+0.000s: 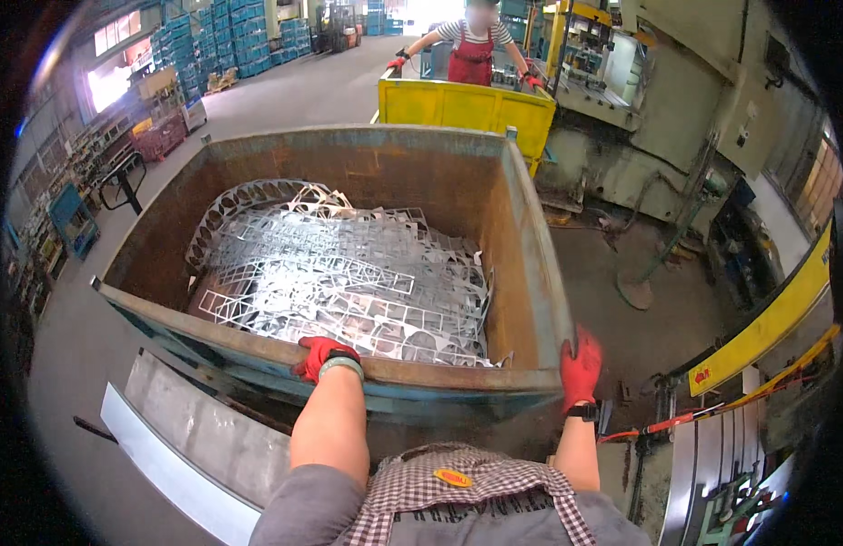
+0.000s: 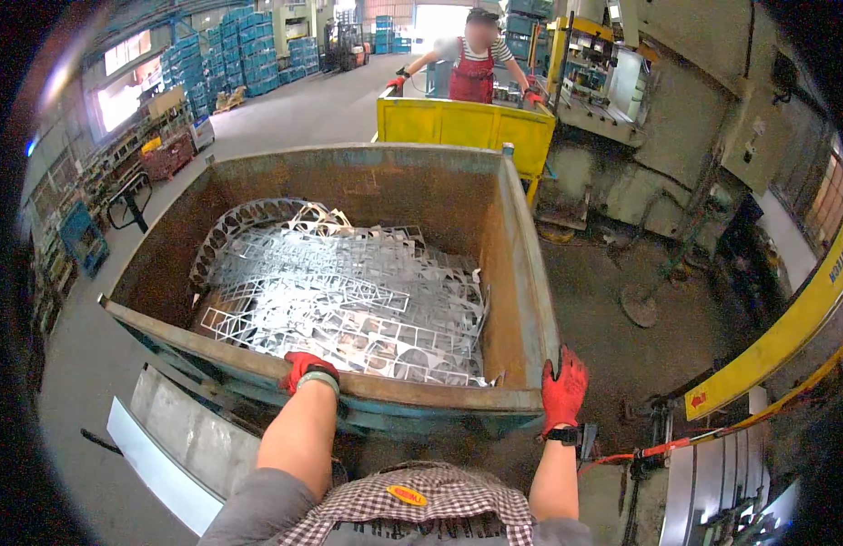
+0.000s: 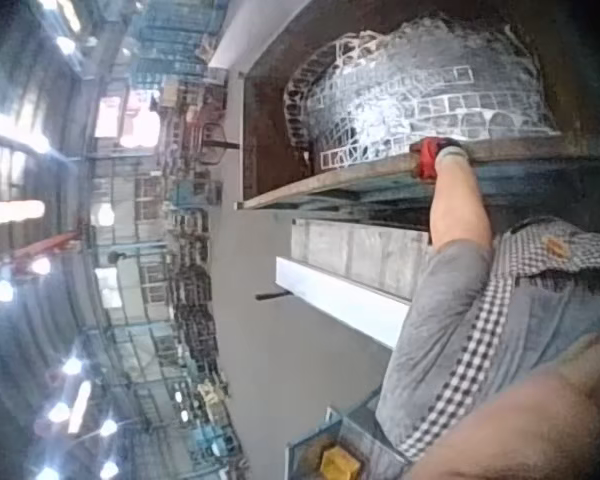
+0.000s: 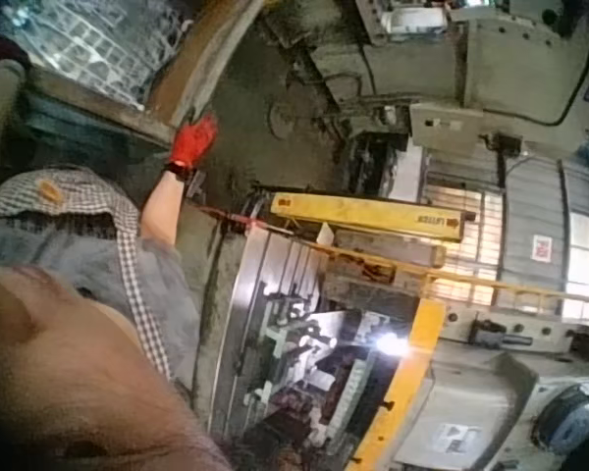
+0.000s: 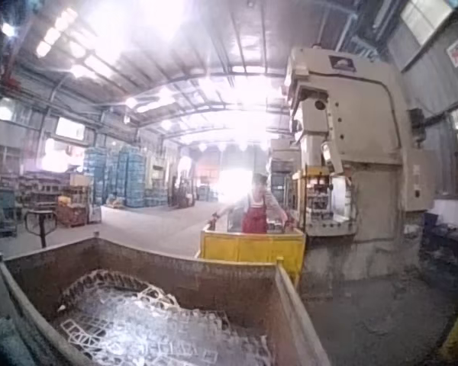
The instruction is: Placing metal strips into a press machine, stamping them, and then disposing of the remaining scrap metal frame into a bin.
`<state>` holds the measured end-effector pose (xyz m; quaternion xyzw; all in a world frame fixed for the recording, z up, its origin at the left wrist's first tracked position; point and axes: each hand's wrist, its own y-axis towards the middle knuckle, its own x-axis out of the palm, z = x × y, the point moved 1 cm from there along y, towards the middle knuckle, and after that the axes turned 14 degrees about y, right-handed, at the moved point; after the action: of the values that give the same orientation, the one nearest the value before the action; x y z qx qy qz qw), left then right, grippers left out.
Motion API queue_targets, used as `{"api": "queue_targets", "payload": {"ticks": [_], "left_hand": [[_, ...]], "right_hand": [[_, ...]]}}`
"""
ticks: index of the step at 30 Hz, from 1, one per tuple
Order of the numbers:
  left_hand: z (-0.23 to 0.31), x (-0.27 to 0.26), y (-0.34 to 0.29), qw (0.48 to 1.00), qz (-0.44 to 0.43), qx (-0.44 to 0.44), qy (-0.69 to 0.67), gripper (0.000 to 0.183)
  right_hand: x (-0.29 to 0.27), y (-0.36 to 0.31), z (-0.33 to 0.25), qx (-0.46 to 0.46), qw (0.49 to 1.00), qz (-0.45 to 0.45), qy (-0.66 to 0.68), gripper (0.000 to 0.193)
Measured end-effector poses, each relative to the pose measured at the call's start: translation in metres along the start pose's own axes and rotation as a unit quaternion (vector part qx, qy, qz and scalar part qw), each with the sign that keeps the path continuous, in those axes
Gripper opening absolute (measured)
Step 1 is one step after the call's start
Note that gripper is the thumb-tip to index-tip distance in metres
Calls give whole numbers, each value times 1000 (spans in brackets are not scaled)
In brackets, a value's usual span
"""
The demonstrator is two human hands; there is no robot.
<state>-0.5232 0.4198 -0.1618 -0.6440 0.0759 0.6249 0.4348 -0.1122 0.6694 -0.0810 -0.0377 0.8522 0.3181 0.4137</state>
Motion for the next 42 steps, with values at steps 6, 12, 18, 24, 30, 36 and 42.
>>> {"api": "queue_targets", "payload": {"ticks": [6, 12, 18, 24, 30, 36, 42], "left_hand": [[-1, -18, -21, 994, 55, -27, -88, 72], [0, -8, -9, 990, 37, -33, -132, 71], [5, -7, -7, 990, -5, 19, 143, 78], [13, -15, -17, 974, 68, -84, -197, 74], [5, -2, 5, 991, 54, 46, 112, 70], [6, -3, 8, 947, 52, 133, 288, 67], [6, -9, 4, 921, 45, 168, 348, 64]], "right_hand": [[-1, -2, 1, 0, 999, -27, -25, 47], [-1, 0, 0, 5, 999, -39, -24, 47], [5, -2, 6, -31, 999, -9, -41, 47], [0, -2, -1, 12, 999, -22, -21, 52], [-17, 0, -17, 58, 997, 9, 54, 59], [-19, 1, -18, 45, 998, 27, 27, 64], [-17, 4, -16, 27, 998, 32, 55, 65]]}}
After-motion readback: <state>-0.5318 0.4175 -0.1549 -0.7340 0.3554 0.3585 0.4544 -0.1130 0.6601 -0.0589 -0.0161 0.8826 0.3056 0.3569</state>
